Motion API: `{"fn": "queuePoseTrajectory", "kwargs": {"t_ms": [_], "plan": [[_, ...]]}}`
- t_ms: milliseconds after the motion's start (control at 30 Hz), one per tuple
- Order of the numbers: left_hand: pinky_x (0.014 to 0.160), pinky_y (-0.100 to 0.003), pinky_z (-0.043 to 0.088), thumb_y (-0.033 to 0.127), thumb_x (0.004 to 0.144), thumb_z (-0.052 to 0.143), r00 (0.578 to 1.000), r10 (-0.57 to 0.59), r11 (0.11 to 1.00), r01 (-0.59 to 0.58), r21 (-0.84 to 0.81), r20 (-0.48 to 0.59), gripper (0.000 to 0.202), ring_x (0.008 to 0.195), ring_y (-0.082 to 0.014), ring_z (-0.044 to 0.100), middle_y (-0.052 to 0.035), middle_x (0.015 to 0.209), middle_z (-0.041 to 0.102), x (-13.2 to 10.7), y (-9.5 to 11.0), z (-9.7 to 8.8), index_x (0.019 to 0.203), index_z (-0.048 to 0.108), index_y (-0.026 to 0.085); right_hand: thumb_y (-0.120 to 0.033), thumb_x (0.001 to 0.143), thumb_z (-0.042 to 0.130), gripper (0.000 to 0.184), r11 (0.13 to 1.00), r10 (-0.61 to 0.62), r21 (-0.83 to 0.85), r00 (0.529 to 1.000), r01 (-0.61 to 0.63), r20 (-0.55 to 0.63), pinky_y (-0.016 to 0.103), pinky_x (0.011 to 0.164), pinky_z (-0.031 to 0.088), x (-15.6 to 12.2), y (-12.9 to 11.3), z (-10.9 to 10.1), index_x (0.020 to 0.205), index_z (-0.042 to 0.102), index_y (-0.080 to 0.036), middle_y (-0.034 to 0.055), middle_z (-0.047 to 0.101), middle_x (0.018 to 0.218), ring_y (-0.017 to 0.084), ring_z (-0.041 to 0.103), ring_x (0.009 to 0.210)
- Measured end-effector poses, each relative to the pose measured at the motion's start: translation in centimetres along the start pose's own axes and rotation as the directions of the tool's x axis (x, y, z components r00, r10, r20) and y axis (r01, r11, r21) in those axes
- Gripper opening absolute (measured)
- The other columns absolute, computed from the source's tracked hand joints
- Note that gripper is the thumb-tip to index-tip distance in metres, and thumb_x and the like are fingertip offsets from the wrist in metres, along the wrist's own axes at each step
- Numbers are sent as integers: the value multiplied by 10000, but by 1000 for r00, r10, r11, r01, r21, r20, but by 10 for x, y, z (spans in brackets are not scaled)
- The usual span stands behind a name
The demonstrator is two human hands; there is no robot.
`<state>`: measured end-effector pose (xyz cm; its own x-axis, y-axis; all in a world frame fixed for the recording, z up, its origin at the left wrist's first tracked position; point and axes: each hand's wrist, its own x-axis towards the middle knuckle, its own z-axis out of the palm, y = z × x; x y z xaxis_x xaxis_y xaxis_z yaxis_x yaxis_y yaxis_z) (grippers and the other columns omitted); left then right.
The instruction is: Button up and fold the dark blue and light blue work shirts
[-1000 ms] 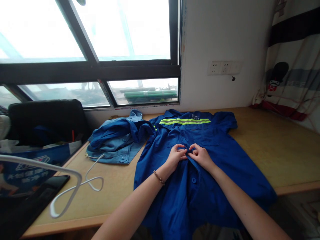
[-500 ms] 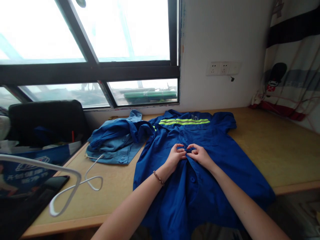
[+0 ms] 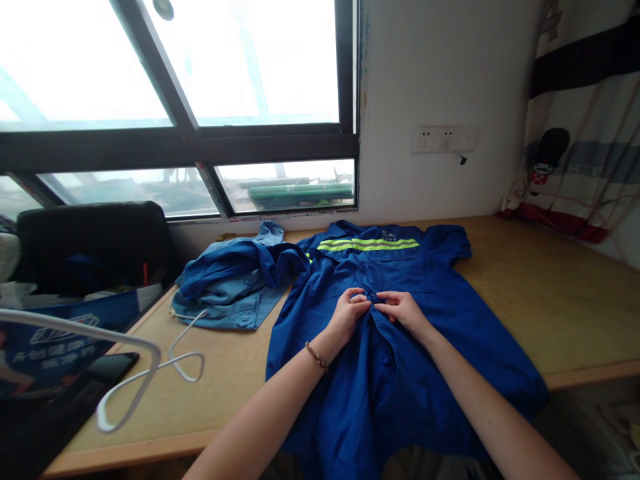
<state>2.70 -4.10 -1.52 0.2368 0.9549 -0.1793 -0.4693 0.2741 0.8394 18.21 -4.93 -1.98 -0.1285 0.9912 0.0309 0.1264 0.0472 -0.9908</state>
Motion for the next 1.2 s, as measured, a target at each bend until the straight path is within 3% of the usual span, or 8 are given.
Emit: {"fn": "queuePoseTrajectory", "kwargs": {"t_ms": [133, 300, 433, 667, 767, 933, 1067, 1200], "plan": [[564, -200, 437, 127, 459, 760, 999, 33, 999, -32, 15, -21, 521, 543, -90, 568, 36, 644, 585, -1, 1, 1, 897, 481, 176, -386, 679, 598, 395, 987, -98, -130, 995, 99, 13, 217, 421, 289, -4, -3, 3, 996, 628, -153, -57, 485, 437, 90, 390, 388], [546, -190, 428, 173, 503, 751, 996, 87, 988, -86, 132, -4, 440, 536, -90, 560, 12, 630, 610, -2, 1, 2, 893, 548, 154, -322, 769, 470, 242, 865, -276, -419, 959, 275, 60, 226, 482, 324, -10, -6, 6, 838, 664, -195, -24, 547, 527, 109, 417, 453], [548, -187, 428, 148, 529, 724, 996, 91, 962, -90, 260, 6, 350, 560, -99, 563, -9, 642, 629, -2, 1, 2, 866, 632, 131, -279, 762, 465, 209, 807, -294, -511, 952, 296, 87, 222, 471, 300, -11, -6, 5, 783, 654, -193, -29, 505, 477, 107, 404, 435], [608, -214, 452, 176, 556, 706, 993, 107, 926, -116, 359, 45, 231, 643, -137, 593, -49, 720, 667, 3, 1, -4, 779, 672, 123, -257, 752, 462, 229, 793, -287, -534, 953, 294, 98, 228, 482, 314, -10, -3, 5, 861, 656, -200, -29, 506, 471, 116, 426, 429], [604, -217, 451, 202, 597, 676, 977, 190, 877, -214, 429, 100, 189, 647, -145, 593, -47, 712, 666, 7, -4, -6, 774, 672, 134, -269, 754, 465, 266, 780, -278, -567, 958, 264, 63, 240, 509, 337, -9, -8, 4, 934, 649, -204, -17, 534, 495, 131, 461, 456], [638, -223, 449, 166, 638, 621, 912, 343, 691, -408, 597, 226, 146, 677, -152, 593, -35, 725, 659, 12, -10, -7, 773, 674, 165, -321, 754, 477, 292, 669, -279, -740, 946, 69, -164, 252, 574, 358, -36, -31, 21, 994, 586, -196, 28, 594, 677, 172, 543, 623], [632, -219, 447, 175, 634, 628, 903, 344, 627, -425, 653, 258, 150, 660, -146, 588, -25, 721, 653, 19, -10, -8, 776, 675, 183, -129, 666, 471, 340, 483, -196, -875, 969, -39, -152, 280, 636, 375, -77, -34, 48, 997, 541, -152, 101, 589, 887, 224, 553, 772], [634, -222, 445, 197, 631, 641, 894, 333, 572, -444, 689, 300, 151, 653, -145, 579, -22, 695, 641, 36, -8, -12, 778, 673, 175, -11, 618, 389, 372, 514, -174, -855, 967, -71, -185, 290, 739, 379, -98, -21, 57, 927, 553, -139, 126, 588, 894, 235, 541, 856]]}}
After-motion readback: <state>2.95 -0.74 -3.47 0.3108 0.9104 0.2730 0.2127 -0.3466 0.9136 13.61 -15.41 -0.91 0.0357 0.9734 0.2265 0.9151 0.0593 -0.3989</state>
